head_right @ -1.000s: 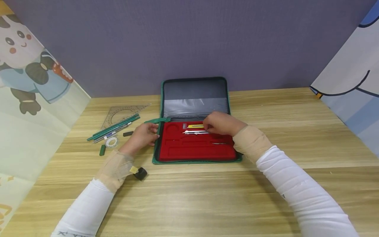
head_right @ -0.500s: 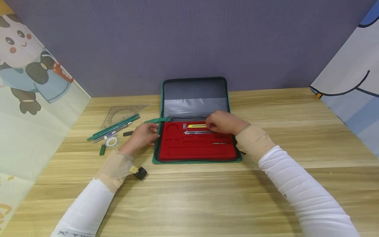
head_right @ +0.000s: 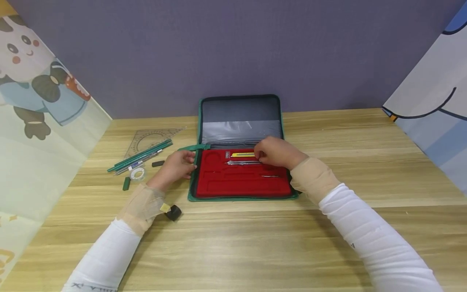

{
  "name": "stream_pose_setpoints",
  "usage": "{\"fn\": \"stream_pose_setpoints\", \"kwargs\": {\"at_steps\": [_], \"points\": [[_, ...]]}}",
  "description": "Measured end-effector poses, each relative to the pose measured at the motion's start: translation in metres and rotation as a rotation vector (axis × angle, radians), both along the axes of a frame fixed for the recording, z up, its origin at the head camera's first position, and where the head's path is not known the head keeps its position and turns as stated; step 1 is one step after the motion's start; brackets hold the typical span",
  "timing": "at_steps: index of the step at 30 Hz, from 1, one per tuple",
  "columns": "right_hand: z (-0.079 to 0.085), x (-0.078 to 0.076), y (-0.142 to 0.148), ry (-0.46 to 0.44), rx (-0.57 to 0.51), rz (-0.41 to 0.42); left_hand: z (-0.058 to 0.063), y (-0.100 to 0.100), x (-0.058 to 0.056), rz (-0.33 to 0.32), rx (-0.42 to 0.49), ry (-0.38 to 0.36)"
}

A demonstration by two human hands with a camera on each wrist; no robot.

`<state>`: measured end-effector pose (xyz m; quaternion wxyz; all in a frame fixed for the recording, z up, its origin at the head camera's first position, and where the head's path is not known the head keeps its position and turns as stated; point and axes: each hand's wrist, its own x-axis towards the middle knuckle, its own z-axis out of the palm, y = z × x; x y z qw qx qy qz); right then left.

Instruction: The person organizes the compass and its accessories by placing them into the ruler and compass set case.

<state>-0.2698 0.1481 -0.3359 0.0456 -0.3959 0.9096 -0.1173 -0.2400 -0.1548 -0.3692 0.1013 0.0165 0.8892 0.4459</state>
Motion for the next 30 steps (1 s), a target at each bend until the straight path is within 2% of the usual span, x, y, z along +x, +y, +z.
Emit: {"fn": "stream_pose_setpoints", "kwargs": {"at_steps": [9, 14, 20, 24, 27, 30], "points": [[-0.003, 0.005, 0.017, -0.037, -0.086, -0.120, 0.000, 0.001, -0.001, -0.003, 0.005, 0.004], [-0.002, 0.012, 0.030, -0.063, -0.169, -0.263, 0.002, 0.002, -0.001, -0.001, 0.001, 0.012], [0.000, 0.026, 0.045, -0.053, -0.280, -0.433, 0.002, 0.002, -0.001, -0.004, -0.005, 0.014], [0.004, 0.034, 0.051, -0.200, -0.321, -0.555, 0.001, 0.001, -0.001, 0.003, -0.025, 0.008], [0.003, 0.038, 0.054, -0.305, -0.312, -0.619, 0.001, 0.000, 0.000, 0.005, -0.028, 0.005], [-0.001, 0.040, 0.057, -0.342, -0.315, -0.649, 0.002, 0.000, 0.001, 0.000, -0.023, 0.004]]}}
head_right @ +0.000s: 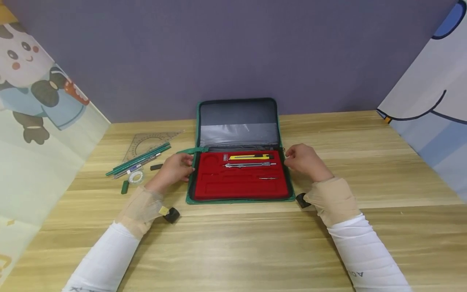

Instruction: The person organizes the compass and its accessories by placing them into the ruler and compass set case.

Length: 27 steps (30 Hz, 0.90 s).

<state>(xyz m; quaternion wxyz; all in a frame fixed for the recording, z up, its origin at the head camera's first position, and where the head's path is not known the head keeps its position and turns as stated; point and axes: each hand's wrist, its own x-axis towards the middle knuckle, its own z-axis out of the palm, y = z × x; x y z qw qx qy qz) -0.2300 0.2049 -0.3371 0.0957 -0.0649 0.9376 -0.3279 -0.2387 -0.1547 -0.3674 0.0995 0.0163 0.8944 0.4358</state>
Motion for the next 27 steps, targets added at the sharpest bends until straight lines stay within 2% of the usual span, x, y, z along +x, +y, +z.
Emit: {"fn": "stream_pose_setpoints", "kwargs": {"at_steps": [5, 9, 15, 20, 27], "points": [[-0.006, 0.000, 0.002, -0.100, -0.123, -0.042, 0.002, 0.000, -0.001, -0.002, 0.000, 0.008], [-0.010, -0.002, 0.005, -0.131, -0.179, -0.067, 0.003, 0.001, -0.002, -0.007, 0.006, 0.014], [-0.018, -0.001, 0.009, -0.161, -0.214, -0.089, 0.002, 0.003, -0.001, -0.021, -0.003, -0.005], [-0.022, 0.001, 0.009, -0.157, -0.217, -0.111, 0.000, 0.004, 0.000, -0.017, -0.005, 0.008], [-0.022, -0.002, 0.009, -0.137, -0.214, -0.076, 0.000, 0.003, 0.001, -0.012, -0.006, 0.020]]}}
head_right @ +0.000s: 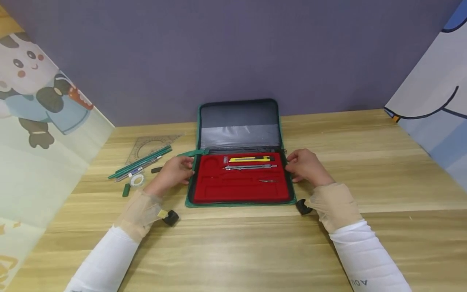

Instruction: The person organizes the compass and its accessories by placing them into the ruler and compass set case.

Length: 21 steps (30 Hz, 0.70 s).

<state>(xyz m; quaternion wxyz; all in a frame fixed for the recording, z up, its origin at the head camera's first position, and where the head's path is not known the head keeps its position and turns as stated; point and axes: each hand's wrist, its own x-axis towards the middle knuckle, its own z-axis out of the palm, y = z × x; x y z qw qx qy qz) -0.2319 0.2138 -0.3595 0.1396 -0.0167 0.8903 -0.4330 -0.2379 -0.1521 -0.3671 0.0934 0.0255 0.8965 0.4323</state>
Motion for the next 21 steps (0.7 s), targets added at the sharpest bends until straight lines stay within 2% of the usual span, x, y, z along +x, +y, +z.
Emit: {"fn": "stream_pose_setpoints", "kwargs": {"at_steps": [6, 12, 14, 16, 21], "points": [[-0.002, -0.002, -0.002, 0.002, -0.012, 0.015, 0.001, -0.004, 0.002, -0.001, 0.008, 0.003], [-0.007, 0.000, 0.001, 0.010, 0.002, 0.024, 0.007, -0.012, 0.002, -0.044, -0.046, -0.011], [-0.007, 0.001, 0.003, 0.016, 0.005, 0.030, 0.012, -0.017, 0.001, -0.059, -0.095, -0.005], [-0.007, 0.001, 0.004, 0.018, 0.007, 0.034, 0.019, -0.024, 0.001, -0.073, -0.184, 0.023], [-0.006, -0.001, 0.002, 0.023, -0.015, 0.043, 0.040, -0.044, 0.003, -0.058, -0.356, 0.091]]}}
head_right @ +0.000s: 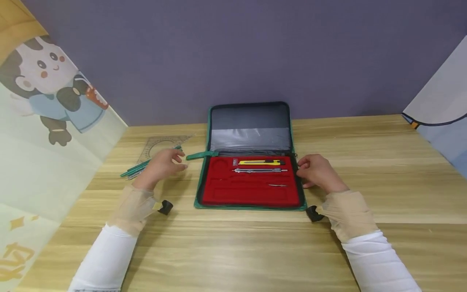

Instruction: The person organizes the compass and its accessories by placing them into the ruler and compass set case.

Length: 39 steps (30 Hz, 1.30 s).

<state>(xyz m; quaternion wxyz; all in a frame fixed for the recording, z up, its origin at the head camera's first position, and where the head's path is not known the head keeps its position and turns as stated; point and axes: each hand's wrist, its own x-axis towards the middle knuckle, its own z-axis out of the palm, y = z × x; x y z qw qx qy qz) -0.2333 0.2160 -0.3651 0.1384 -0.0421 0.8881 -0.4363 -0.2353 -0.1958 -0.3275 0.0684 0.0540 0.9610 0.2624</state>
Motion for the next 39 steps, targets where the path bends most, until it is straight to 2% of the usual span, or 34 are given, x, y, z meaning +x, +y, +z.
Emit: {"fn": "stream_pose_setpoints", "kwargs": {"at_steps": [6, 11, 18, 23, 25, 31, 39], "points": [[0.000, -0.001, -0.001, -0.018, -0.008, 0.004, 0.012, -0.020, 0.001, 0.041, -0.018, 0.017], [-0.001, -0.002, 0.003, -0.017, -0.004, -0.003, 0.016, -0.032, 0.004, 0.037, -0.051, 0.035], [0.001, -0.001, 0.003, -0.018, -0.012, -0.012, 0.020, -0.048, 0.010, 0.025, -0.172, 0.016], [0.000, -0.001, 0.001, -0.025, -0.014, -0.017, 0.016, -0.061, 0.012, -0.012, -0.282, 0.009], [0.000, -0.001, 0.000, -0.027, -0.020, -0.019, 0.013, -0.066, 0.014, -0.029, -0.295, 0.003], [0.002, -0.002, -0.004, -0.035, -0.031, -0.021, 0.001, -0.073, 0.020, -0.061, -0.244, 0.026], [0.002, -0.002, -0.002, -0.035, -0.023, -0.029, -0.008, -0.077, 0.018, -0.122, -0.218, 0.072]]}}
